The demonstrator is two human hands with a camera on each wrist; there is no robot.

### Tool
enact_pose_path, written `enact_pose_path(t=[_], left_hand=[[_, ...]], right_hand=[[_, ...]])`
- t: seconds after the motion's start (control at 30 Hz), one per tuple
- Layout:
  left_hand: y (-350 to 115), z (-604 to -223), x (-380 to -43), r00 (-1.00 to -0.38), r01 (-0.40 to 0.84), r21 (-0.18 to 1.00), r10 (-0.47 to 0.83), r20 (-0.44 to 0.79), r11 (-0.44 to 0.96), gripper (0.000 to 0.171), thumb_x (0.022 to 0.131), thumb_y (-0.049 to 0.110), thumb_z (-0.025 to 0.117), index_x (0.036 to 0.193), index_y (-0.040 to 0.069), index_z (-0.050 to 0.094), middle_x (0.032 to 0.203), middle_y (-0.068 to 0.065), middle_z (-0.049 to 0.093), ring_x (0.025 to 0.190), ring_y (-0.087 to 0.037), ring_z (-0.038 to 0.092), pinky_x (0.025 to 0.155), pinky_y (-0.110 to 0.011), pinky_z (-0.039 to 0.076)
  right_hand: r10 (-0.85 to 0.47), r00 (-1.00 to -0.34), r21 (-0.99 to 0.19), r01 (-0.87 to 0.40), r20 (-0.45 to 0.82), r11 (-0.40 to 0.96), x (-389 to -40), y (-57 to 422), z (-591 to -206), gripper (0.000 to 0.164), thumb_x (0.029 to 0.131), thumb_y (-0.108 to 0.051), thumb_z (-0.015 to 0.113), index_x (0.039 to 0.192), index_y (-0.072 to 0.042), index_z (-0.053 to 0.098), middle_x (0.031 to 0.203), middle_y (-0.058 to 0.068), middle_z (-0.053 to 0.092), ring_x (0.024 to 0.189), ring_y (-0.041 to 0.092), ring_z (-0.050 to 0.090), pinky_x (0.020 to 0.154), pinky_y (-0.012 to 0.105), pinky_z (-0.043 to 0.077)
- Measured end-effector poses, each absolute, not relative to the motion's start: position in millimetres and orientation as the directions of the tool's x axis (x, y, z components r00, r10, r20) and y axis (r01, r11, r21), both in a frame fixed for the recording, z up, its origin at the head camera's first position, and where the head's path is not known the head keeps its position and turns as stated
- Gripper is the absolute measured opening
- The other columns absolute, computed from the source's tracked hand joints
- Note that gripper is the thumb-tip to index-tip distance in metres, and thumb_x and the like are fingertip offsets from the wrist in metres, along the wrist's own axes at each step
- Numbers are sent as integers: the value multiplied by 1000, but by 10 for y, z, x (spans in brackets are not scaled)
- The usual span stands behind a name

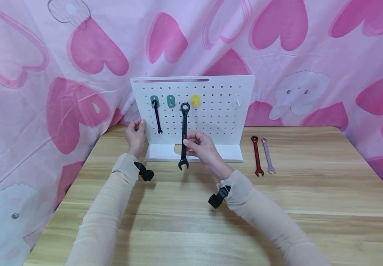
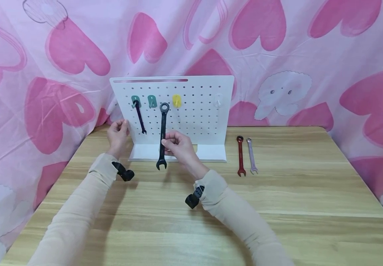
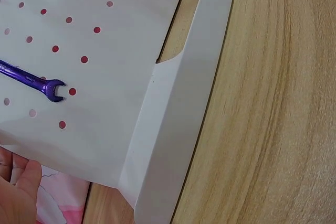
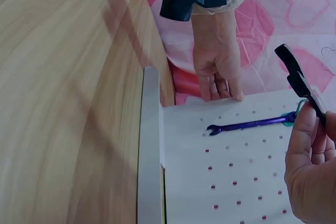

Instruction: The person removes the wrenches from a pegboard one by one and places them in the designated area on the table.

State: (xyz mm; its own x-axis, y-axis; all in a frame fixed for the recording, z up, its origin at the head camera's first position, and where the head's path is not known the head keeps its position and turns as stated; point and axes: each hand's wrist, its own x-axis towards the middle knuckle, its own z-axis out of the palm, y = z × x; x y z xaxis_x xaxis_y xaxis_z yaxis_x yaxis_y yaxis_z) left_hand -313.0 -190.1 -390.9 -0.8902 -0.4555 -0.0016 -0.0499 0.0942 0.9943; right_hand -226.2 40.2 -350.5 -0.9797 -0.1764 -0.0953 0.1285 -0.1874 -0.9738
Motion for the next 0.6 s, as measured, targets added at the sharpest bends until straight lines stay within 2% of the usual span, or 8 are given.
enact_pose_path(t=[0.17, 0.33, 0.6], left_hand=[[-1901, -3937, -3157, -887, -33, 993, -462, 23, 113, 31, 95, 36, 54, 111, 10, 59, 94, 3, 52, 87, -10, 48, 76, -22, 44], [-1906, -3954, -3169, -887, -48, 993, -462, 8, 109, 31, 94, 38, 53, 111, 12, 58, 95, 3, 52, 88, -10, 48, 76, -21, 44], [-1896, -3938, -3151, -888, -47, 993, -461, 8, 107, 33, 94, 38, 53, 113, 12, 58, 95, 3, 51, 87, -10, 48, 75, -21, 44]], right_hand=[[-154, -983, -980, 126, -102, -151, -2213, 551, -3529, 10, 89, -1, 60, 99, -4, 57, 83, 0, 57, 72, 10, 57, 66, 22, 54], [-131, -985, -985, 129, -114, -111, -2162, 685, -3558, 11, 89, -1, 60, 99, -4, 57, 84, 0, 56, 74, 10, 56, 66, 22, 54], [-120, -987, -985, 121, -106, -122, -2081, 907, -3639, 10, 90, 0, 59, 99, -4, 57, 82, -1, 56, 72, 8, 56, 65, 20, 53]])
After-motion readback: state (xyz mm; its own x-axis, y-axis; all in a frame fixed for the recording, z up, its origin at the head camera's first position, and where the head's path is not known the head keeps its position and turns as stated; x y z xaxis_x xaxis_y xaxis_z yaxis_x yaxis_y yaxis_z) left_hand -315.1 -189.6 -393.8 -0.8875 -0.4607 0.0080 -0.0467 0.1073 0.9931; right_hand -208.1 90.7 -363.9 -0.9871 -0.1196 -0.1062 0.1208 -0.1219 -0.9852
